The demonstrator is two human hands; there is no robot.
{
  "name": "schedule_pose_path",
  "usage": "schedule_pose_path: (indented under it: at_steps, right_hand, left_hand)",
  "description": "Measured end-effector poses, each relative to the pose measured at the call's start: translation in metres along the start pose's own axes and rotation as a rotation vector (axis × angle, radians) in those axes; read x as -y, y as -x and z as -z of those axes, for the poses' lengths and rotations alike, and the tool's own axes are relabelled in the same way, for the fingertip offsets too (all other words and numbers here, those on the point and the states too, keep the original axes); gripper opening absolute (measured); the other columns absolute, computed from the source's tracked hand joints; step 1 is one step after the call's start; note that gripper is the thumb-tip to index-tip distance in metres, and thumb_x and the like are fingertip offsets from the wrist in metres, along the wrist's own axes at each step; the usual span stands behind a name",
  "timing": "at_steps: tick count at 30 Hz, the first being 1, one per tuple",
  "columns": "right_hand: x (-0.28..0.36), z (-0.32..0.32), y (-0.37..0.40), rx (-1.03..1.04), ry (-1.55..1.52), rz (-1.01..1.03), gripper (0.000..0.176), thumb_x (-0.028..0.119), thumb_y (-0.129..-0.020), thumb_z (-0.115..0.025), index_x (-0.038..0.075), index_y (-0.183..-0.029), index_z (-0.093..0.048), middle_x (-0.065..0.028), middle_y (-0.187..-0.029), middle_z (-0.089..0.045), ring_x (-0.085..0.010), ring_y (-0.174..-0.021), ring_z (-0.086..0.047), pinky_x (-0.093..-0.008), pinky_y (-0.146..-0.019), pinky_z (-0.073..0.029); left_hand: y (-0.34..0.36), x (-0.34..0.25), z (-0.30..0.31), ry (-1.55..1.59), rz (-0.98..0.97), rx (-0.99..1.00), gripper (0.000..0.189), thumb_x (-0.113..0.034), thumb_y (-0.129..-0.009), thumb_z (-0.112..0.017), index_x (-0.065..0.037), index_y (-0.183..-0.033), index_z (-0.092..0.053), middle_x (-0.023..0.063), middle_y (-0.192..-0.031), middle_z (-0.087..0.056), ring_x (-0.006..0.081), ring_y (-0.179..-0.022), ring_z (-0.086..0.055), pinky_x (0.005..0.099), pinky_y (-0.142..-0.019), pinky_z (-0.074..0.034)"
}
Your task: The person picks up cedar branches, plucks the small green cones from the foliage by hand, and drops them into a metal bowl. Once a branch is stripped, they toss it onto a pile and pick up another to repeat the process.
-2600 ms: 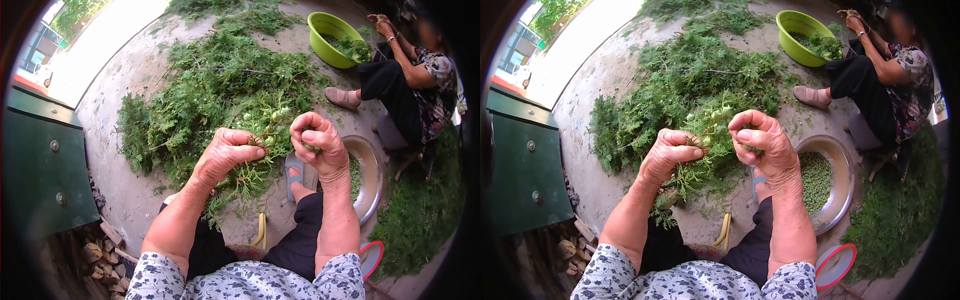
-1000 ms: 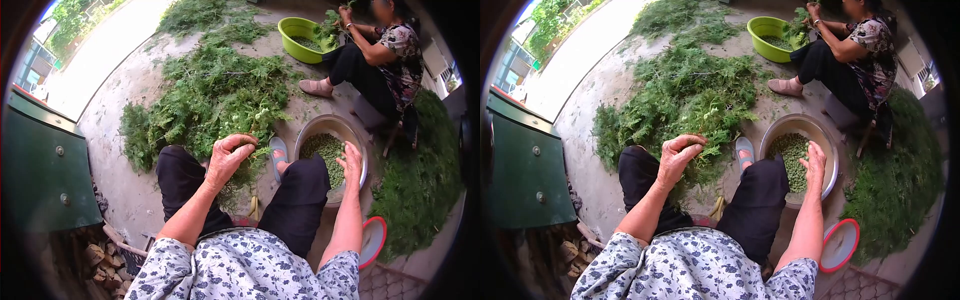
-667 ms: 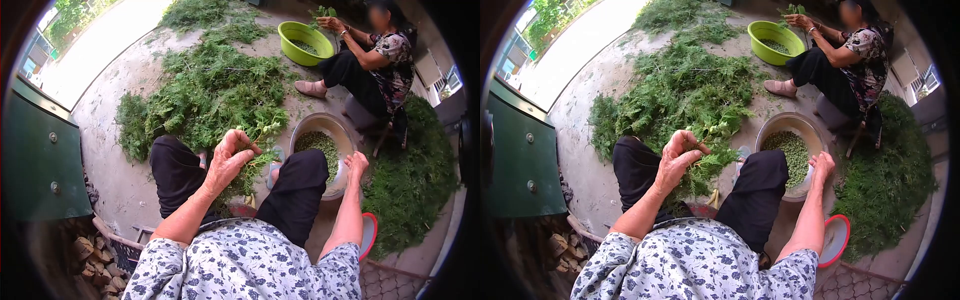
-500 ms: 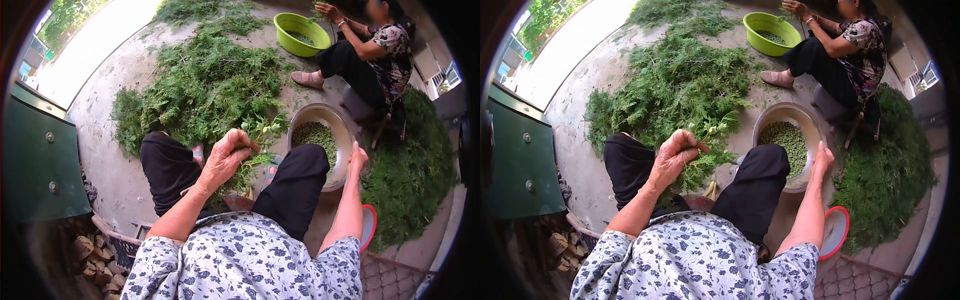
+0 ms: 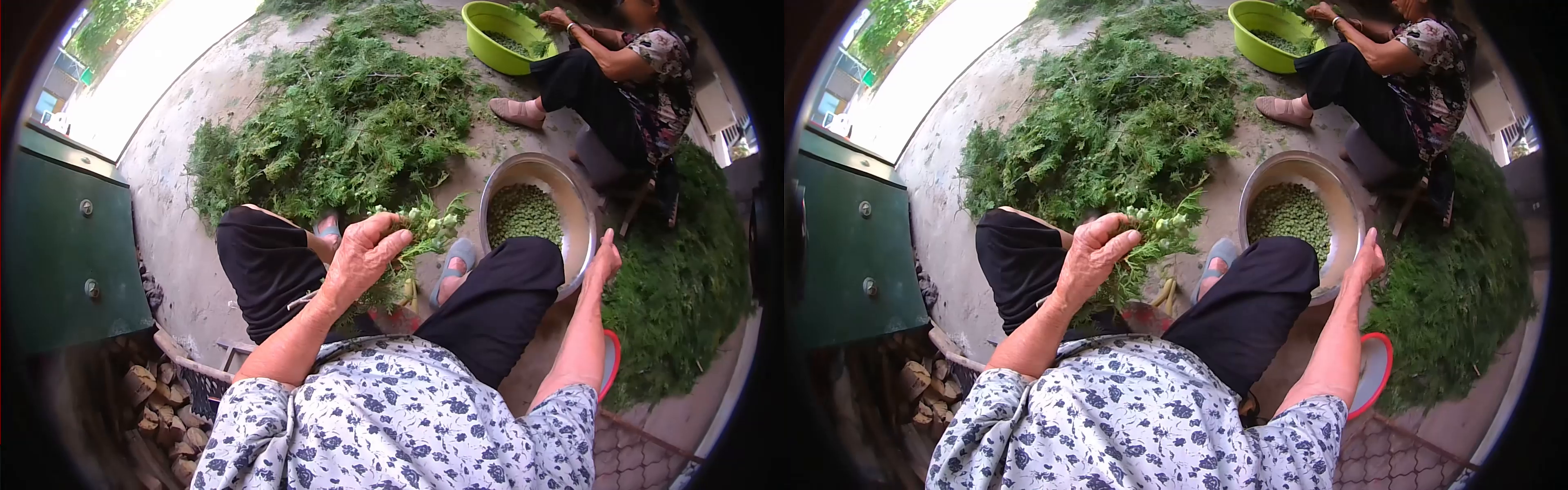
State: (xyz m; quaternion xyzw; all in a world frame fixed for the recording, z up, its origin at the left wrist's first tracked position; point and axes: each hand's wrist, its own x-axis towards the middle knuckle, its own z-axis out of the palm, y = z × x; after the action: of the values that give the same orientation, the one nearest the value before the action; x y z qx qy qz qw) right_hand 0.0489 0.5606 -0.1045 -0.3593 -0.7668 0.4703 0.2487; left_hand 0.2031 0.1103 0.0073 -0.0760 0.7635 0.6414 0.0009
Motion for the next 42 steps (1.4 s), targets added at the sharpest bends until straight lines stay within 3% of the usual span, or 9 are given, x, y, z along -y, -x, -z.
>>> schedule_pose_path:
  at_steps: [13,16,19,25,30,36,38,40,42]
  right_hand:
    - [0.029,-0.006,0.015,0.085,0.295,-0.006,0.036,0.035,-0.081,-0.064,0.005,-0.100,-0.066,-0.0046,-0.076,-0.062,-0.0116,-0.070,-0.054,-0.0302,-0.069,-0.044]
    - [0.019,-0.012,0.008,0.333,0.071,-0.003,0.042,0.036,-0.078,-0.066,0.003,-0.104,-0.064,-0.0047,-0.086,-0.064,-0.0137,-0.081,-0.056,-0.0300,-0.077,-0.044]
    - [0.039,-0.017,0.023,0.335,0.432,0.198,0.040,0.031,-0.079,-0.066,0.000,-0.105,-0.062,-0.0040,-0.095,-0.063,-0.0133,-0.087,-0.056,-0.0280,-0.081,-0.043]
    - [0.166,-0.015,0.192,0.921,-0.188,0.809,0.019,0.015,-0.081,-0.064,0.000,-0.092,-0.064,-0.0089,-0.092,-0.062,-0.0201,-0.086,-0.058,-0.0287,-0.079,-0.044]
    - [0.168,-0.025,0.260,1.116,-0.085,1.069,0.027,0.015,-0.070,-0.070,0.000,-0.092,-0.063,-0.0117,-0.094,-0.059,-0.0292,-0.089,-0.055,-0.0371,-0.081,-0.044]
    - [0.152,-0.028,0.270,1.232,-0.091,0.926,0.024,0.012,-0.070,-0.069,0.002,-0.091,-0.062,-0.0103,-0.093,-0.059,-0.0282,-0.088,-0.056,-0.0371,-0.079,-0.044]
    - [0.152,-0.028,0.278,0.998,-0.151,1.021,0.017,0.011,-0.073,-0.068,0.003,-0.086,-0.060,-0.0097,-0.091,-0.058,-0.0270,-0.084,-0.056,-0.0359,-0.075,-0.045]
    - [0.155,-0.026,0.269,1.076,-0.332,0.686,0.009,0.010,-0.082,-0.062,0.002,-0.086,-0.058,-0.0083,-0.097,-0.058,-0.0194,-0.085,-0.059,-0.0309,-0.071,-0.047]
    - [0.160,-0.029,0.261,1.157,-0.824,-0.053,0.011,0.005,-0.085,-0.057,0.001,-0.095,-0.055,-0.0090,-0.100,-0.058,-0.0171,-0.088,-0.059,-0.0286,-0.072,-0.048]
  left_hand:
    - [0.000,0.024,-0.011,0.407,0.122,0.043,0.014,-0.009,-0.086,-0.059,0.003,-0.094,-0.060,0.0003,-0.083,-0.059,0.0050,-0.073,-0.054,0.0233,-0.065,-0.054]
    - [-0.001,0.026,-0.011,0.315,0.084,0.058,0.014,-0.009,-0.086,-0.059,0.003,-0.094,-0.060,0.0011,-0.084,-0.060,0.0057,-0.075,-0.055,0.0244,-0.065,-0.055]
    - [0.000,0.026,-0.015,0.293,0.077,0.048,0.015,-0.009,-0.086,-0.059,0.002,-0.097,-0.061,-0.0001,-0.082,-0.059,0.0045,-0.073,-0.055,0.0220,-0.063,-0.053]
    - [0.002,0.011,-0.025,-0.002,0.040,0.040,0.015,-0.010,-0.084,-0.062,0.002,-0.093,-0.063,-0.0028,-0.071,-0.060,0.0010,-0.066,-0.051,0.0182,-0.056,-0.043]
    - [0.006,0.003,-0.026,-0.090,0.056,0.061,0.015,-0.009,-0.082,-0.063,0.001,-0.092,-0.064,-0.0005,-0.069,-0.060,0.0016,-0.063,-0.050,0.0191,-0.056,-0.042]
    - [0.008,0.010,-0.024,-0.091,-0.017,0.022,0.015,-0.009,-0.080,-0.062,0.002,-0.090,-0.064,0.0005,-0.067,-0.060,0.0030,-0.064,-0.052,0.0198,-0.057,-0.043]
    - [0.006,0.011,-0.024,-0.044,-0.001,0.006,0.014,-0.008,-0.080,-0.062,0.003,-0.089,-0.064,-0.0003,-0.067,-0.060,0.0029,-0.063,-0.051,0.0200,-0.056,-0.043]
    - [0.006,0.011,-0.023,0.001,0.016,-0.016,0.014,-0.008,-0.080,-0.062,0.003,-0.088,-0.064,-0.0012,-0.067,-0.059,0.0029,-0.062,-0.051,0.0202,-0.056,-0.043]
    - [0.006,0.011,-0.022,0.033,0.076,0.027,0.019,-0.014,-0.079,-0.062,0.002,-0.090,-0.064,0.0033,-0.061,-0.057,0.0050,-0.059,-0.050,0.0226,-0.055,-0.043]
